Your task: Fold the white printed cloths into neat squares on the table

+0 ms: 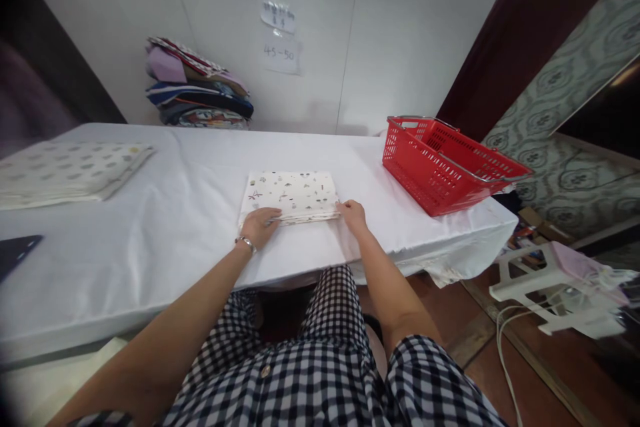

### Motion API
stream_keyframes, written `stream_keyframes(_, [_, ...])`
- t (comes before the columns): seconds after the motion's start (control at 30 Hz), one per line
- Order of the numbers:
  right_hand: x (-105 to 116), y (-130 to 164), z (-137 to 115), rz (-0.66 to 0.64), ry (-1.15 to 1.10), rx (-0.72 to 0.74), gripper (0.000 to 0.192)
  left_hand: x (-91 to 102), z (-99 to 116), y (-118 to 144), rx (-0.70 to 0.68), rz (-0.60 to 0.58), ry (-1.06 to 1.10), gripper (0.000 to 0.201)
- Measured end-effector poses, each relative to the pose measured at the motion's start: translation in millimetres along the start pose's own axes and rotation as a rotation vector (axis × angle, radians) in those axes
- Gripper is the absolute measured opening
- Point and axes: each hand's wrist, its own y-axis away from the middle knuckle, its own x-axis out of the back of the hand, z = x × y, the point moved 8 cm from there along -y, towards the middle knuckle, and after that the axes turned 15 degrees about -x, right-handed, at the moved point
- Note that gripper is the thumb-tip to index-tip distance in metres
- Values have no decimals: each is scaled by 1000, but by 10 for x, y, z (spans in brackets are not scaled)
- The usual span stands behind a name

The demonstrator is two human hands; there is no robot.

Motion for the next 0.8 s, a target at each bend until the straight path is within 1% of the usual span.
stream_keyframes(0.17, [5, -36, -187, -30, -3, 13, 23, -6, -4, 4, 1, 1, -11, 18])
stream_keyframes(0.23, [-9, -33, -219, -75, -49, -33, 23, -7, -6, 5, 1, 3, -6, 17])
stream_keyframes(0.3, [-53, -15, -182, -146, -80, -117, 24, -5, -8, 5, 2, 9, -2, 17])
stream_keyframes(0.37, [-102, 12, -92, -210, -64, -208, 25, -2, -7, 5, 5, 13, 0, 16])
stream_keyframes(0.47, [-129, 38, 55, -256, 5, -309, 28, 1, -3, 3, 10, 12, -1, 16])
stream_keyframes(0.6, [-124, 27, 151, -282, 50, -385, 27, -1, -3, 1, 20, 5, 1, 16])
stream_keyframes(0.8, [-183, -10, 172, -356, 48, -448, 25, -4, -11, -5, 25, 7, 13, 16])
